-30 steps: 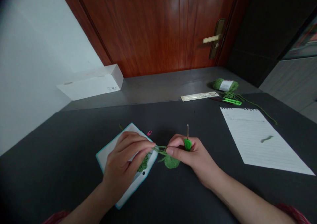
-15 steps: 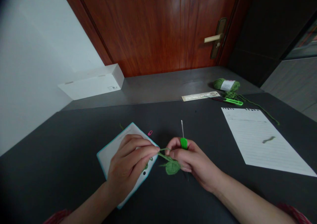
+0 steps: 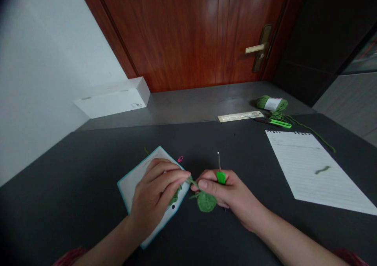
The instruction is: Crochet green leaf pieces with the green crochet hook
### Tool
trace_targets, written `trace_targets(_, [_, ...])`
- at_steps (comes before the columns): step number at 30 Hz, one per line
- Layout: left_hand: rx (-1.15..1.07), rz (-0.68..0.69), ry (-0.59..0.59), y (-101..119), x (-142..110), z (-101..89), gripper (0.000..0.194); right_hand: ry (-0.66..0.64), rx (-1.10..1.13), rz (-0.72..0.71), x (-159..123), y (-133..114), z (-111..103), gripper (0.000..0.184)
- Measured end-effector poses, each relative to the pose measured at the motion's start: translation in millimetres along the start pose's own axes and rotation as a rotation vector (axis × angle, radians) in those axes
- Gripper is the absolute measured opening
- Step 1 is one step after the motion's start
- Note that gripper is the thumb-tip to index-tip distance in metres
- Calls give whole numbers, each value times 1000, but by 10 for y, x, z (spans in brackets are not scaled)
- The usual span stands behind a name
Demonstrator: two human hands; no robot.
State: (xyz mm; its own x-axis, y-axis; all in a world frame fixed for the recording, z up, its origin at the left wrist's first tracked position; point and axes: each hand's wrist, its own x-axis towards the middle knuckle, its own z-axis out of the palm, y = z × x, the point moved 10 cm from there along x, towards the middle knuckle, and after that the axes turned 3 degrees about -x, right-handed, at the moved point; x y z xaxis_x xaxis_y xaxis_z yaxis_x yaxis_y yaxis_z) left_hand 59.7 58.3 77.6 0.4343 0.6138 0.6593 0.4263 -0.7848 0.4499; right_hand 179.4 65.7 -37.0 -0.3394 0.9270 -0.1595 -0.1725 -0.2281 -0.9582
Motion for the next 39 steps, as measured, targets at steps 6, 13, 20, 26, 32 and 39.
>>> trace_targets(6, [24,40,32,58,-4,-18,19,-47,19,53,4,54,37,27])
trace_targets(13, [122,19,88,84,-35,-72,18,7,34,63,-1,55,8,25])
trace_targets(20, [-22,-23,122,36,-60,-108,23,95,-22,-17,-3,-43,-90,18])
trace_targets(26, [-59,-22,148,51,-50,-148,23,140,-82,-91,5,-144,-108,18])
trace_targets(32, [-80,22,151,99,-66,-173,30,213,-82,-150,-23,-215,-143,17])
trace_targets(39, [-7,-125,8,-118,-41,12,20,280,61,-116,-22,-133,-234,21])
